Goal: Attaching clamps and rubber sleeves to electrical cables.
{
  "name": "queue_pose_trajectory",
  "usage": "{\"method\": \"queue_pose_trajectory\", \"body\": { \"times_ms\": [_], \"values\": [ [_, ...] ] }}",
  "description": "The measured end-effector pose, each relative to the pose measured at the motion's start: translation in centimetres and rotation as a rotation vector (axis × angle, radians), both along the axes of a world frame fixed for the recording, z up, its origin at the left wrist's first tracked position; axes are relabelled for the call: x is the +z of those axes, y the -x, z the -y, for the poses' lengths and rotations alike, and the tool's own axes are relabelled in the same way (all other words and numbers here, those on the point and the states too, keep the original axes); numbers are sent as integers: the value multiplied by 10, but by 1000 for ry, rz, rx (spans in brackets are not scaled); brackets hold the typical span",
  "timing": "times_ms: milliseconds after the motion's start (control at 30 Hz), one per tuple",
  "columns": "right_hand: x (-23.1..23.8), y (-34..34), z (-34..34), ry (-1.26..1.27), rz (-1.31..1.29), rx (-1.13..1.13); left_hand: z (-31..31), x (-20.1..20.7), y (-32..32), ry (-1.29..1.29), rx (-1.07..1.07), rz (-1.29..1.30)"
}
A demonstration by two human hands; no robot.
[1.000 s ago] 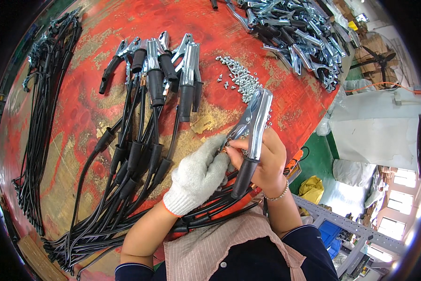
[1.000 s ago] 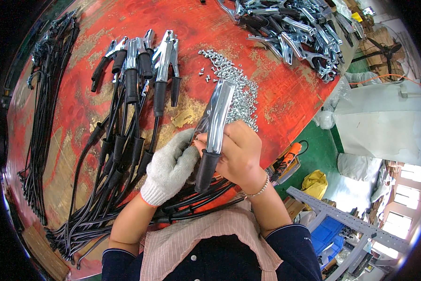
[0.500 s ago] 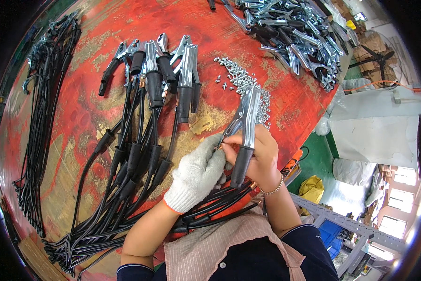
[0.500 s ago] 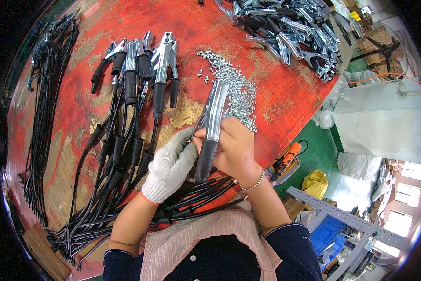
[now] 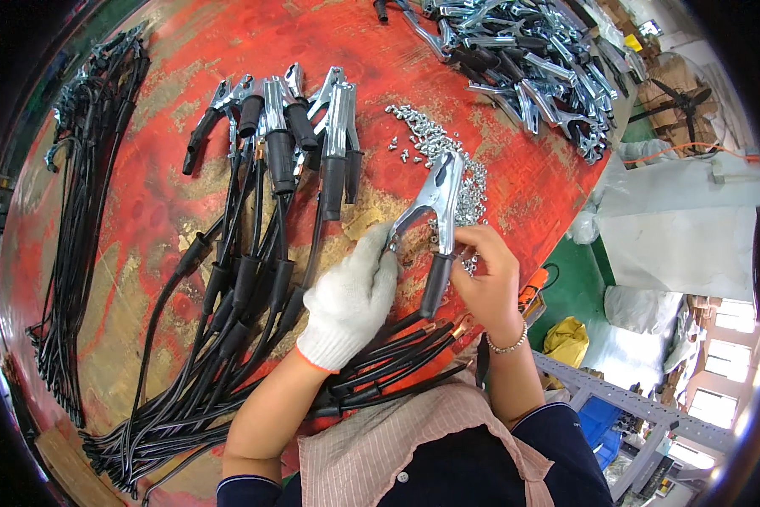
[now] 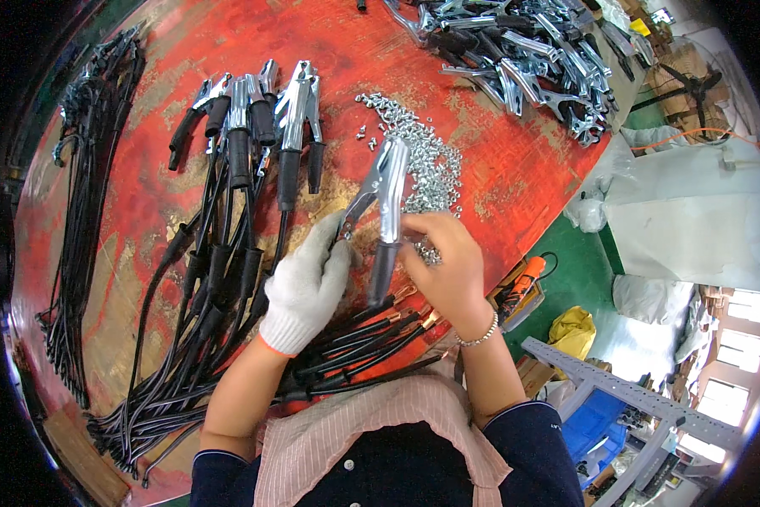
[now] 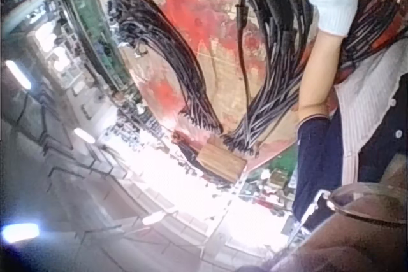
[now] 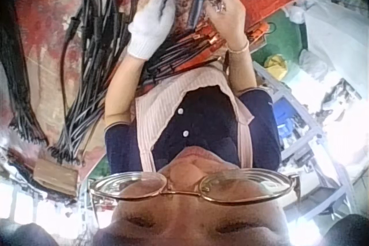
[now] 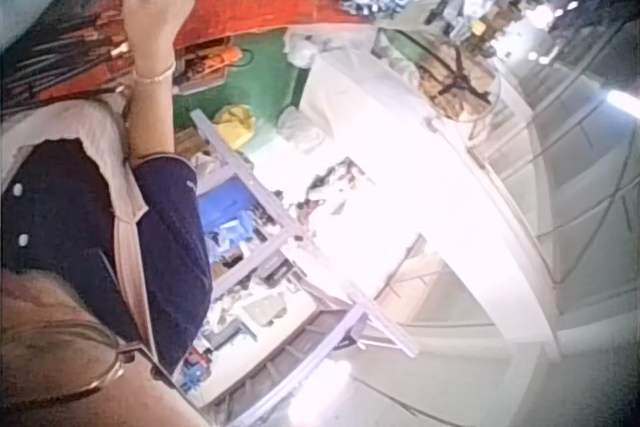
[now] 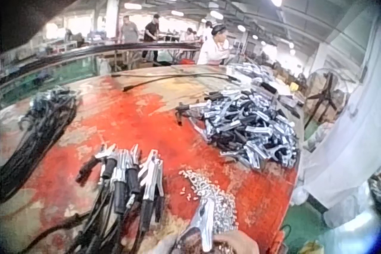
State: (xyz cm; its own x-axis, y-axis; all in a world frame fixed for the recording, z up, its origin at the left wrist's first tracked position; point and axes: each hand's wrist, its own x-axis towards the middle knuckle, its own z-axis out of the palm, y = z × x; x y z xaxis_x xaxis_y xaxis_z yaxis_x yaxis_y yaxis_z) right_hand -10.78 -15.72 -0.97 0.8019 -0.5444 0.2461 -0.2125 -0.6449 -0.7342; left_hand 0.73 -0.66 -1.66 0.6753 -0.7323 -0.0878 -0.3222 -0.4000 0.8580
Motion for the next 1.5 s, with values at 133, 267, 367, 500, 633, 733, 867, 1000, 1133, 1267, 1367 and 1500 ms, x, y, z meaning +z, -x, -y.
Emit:
{"method": "queue_pose_trajectory", "body": {
  "times_ms": [133,267,367,500,633,733,867,1000,1133,1267,1367,1500],
  "values": [
    [-1,15,10,48,8,-68,7,0,5,-167,-83,622],
    [2,25,12,42,16,-102,9,-8,6,-264,-78,647],
    [4,31,12,5,39,-113,10,-12,4,-339,-61,703],
    [1,40,11,-273,93,-103,9,-4,4,-292,-103,650],
    [-2,23,-5,-1262,493,-81,-5,11,4,137,-94,-189],
    [-5,2,-19,-1697,446,90,-11,3,0,248,-104,-513],
    [-4,-16,-32,-1755,354,105,-10,-4,0,334,-133,-479],
    [-8,-8,-15,-1748,329,251,-5,2,6,294,-134,-560],
    [-15,29,26,-1591,546,67,-8,0,4,247,-48,-479],
    [-37,130,73,-1248,776,-484,-7,6,11,251,59,-688],
    [-92,201,77,-1209,769,-809,-6,10,12,247,40,-694],
    [-202,258,37,-1559,705,-984,-6,5,10,276,56,-719]
  ]
}}
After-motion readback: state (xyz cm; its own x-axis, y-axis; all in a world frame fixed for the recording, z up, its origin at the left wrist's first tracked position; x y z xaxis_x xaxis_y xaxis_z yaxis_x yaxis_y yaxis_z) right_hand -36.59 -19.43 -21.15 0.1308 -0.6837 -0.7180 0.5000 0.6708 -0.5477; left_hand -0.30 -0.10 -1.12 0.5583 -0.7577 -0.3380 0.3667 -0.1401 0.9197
